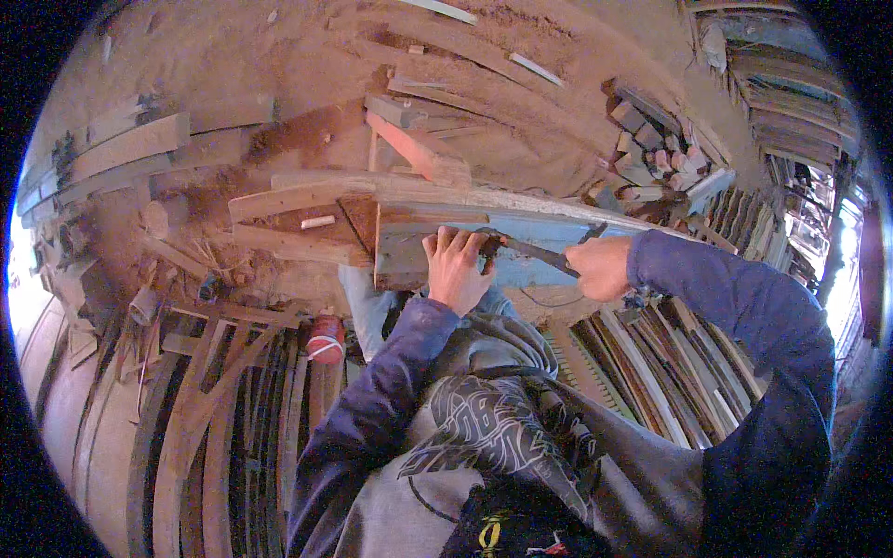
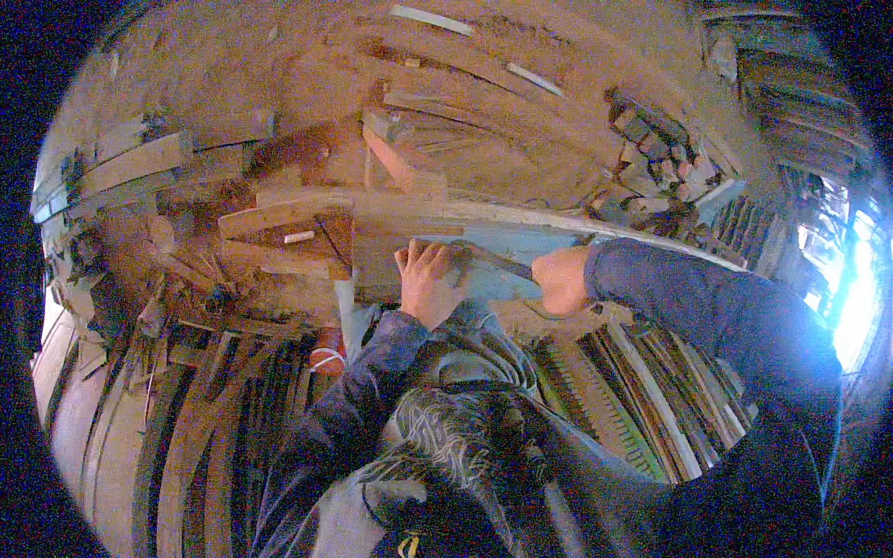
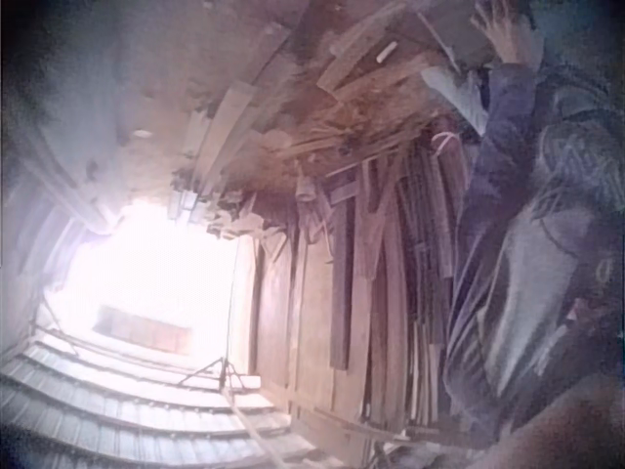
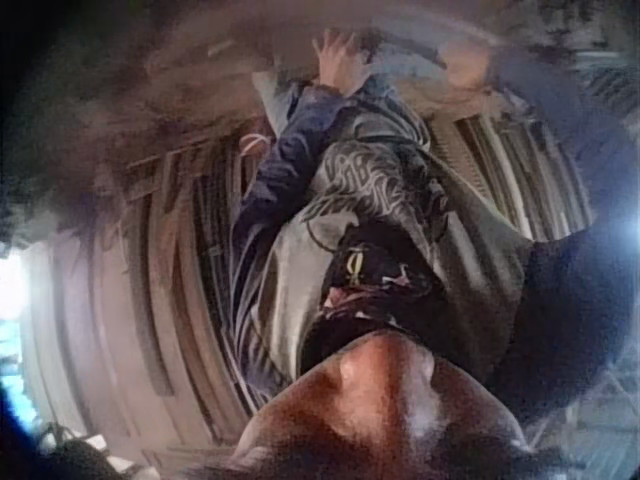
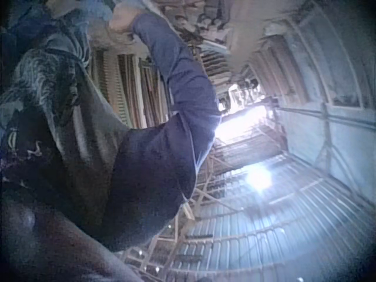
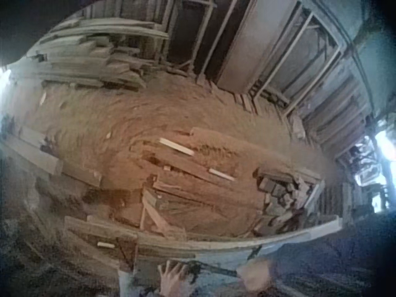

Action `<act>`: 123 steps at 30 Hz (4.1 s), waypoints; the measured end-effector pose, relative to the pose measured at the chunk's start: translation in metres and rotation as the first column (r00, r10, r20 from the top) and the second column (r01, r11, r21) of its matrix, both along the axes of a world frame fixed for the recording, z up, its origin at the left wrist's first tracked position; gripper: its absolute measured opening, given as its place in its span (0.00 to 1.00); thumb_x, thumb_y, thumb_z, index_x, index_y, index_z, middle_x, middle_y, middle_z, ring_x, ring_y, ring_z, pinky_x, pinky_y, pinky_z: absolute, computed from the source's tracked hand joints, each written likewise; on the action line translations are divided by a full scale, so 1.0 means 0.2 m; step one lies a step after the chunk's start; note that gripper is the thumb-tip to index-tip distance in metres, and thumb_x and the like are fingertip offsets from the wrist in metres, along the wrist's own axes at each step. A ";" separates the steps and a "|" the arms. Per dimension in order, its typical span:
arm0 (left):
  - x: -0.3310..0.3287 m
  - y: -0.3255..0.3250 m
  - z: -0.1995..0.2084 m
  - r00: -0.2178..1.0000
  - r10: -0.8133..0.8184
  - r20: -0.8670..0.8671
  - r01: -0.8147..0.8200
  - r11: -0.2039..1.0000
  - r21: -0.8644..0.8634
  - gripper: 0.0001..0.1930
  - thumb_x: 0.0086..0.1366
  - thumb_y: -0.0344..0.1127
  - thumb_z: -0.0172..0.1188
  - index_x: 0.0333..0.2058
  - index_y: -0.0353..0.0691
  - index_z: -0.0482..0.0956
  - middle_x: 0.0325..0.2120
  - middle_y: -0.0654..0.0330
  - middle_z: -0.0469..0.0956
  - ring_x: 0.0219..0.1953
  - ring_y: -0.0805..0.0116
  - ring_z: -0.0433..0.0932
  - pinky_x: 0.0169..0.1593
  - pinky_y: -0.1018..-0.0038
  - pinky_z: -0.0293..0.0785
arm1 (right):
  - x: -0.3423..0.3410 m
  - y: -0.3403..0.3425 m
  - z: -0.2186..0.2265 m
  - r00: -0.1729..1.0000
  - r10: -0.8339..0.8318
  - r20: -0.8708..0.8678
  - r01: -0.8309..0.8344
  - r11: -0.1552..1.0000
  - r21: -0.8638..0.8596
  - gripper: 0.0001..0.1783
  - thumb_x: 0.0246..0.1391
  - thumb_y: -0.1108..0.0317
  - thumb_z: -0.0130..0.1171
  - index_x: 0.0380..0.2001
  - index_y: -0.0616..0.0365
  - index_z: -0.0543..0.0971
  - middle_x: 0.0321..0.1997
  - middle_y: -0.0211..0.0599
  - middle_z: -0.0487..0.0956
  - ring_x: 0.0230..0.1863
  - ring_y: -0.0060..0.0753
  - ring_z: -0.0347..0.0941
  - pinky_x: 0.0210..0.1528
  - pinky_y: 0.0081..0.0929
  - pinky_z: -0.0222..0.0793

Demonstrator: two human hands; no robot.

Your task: The person repeatedly hammers nails into a long, light-blue painted wooden plank resting on a workbench. They pick up nails from a red cup, position them, and strike them with a hammer. The person also uses pliers to adjust or remove a nail and briefly flips the plank over.

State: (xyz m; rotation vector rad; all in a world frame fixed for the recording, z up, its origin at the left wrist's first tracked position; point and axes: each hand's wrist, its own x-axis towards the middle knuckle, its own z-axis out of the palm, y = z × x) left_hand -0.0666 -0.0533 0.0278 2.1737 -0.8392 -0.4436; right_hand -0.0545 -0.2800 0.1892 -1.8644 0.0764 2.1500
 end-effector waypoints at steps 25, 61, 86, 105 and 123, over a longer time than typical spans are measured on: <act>0.14 0.12 -0.03 0.987 -0.131 -0.094 0.115 0.981 -0.156 0.21 0.51 0.39 0.69 0.45 0.42 0.77 0.38 0.58 0.75 0.47 0.57 0.73 0.50 0.61 0.66 | -0.13 -0.14 -0.01 0.956 -0.280 0.080 0.276 0.959 0.060 0.25 0.50 0.69 0.50 0.54 0.64 0.73 0.47 0.58 0.80 0.46 0.53 0.79 0.49 0.47 0.73; 0.00 0.16 0.15 0.500 -0.104 -0.860 0.359 0.928 0.097 0.27 0.72 0.56 0.46 0.48 0.34 0.76 0.36 0.51 0.80 0.39 0.59 0.79 0.46 0.62 0.73 | -0.90 0.75 -0.15 -0.787 -0.328 -0.522 0.449 -0.886 -0.120 0.41 0.43 0.80 0.46 0.66 0.60 0.63 0.65 0.51 0.70 0.62 0.53 0.69 0.65 0.58 0.64; 0.07 0.22 0.04 0.754 -0.453 -0.476 0.582 0.796 0.165 0.23 0.72 0.49 0.43 0.37 0.35 0.80 0.34 0.47 0.80 0.37 0.46 0.79 0.43 0.57 0.75 | -0.60 1.07 -0.13 -0.903 -0.255 -0.346 0.334 -0.923 -0.193 0.19 0.68 0.52 0.47 0.51 0.55 0.73 0.41 0.39 0.80 0.37 0.35 0.77 0.36 0.35 0.74; 0.50 0.10 -0.18 0.852 -0.451 0.265 0.382 0.883 0.272 0.27 0.71 0.51 0.47 0.61 0.42 0.68 0.59 0.43 0.68 0.65 0.40 0.61 0.69 0.44 0.51 | -0.39 1.81 -0.85 -0.871 -0.208 0.444 0.432 -0.755 0.494 0.13 0.66 0.61 0.57 0.31 0.57 0.73 0.21 0.27 0.72 0.21 0.20 0.67 0.23 0.25 0.64; 0.50 0.10 -0.21 0.872 -0.401 0.280 0.350 0.912 0.214 0.21 0.69 0.49 0.52 0.51 0.38 0.73 0.51 0.49 0.74 0.59 0.47 0.68 0.63 0.49 0.62 | -0.73 1.48 -0.35 -0.953 -0.292 -0.081 0.261 -0.928 0.267 0.18 0.67 0.69 0.49 0.57 0.65 0.71 0.53 0.48 0.80 0.49 0.48 0.80 0.52 0.43 0.78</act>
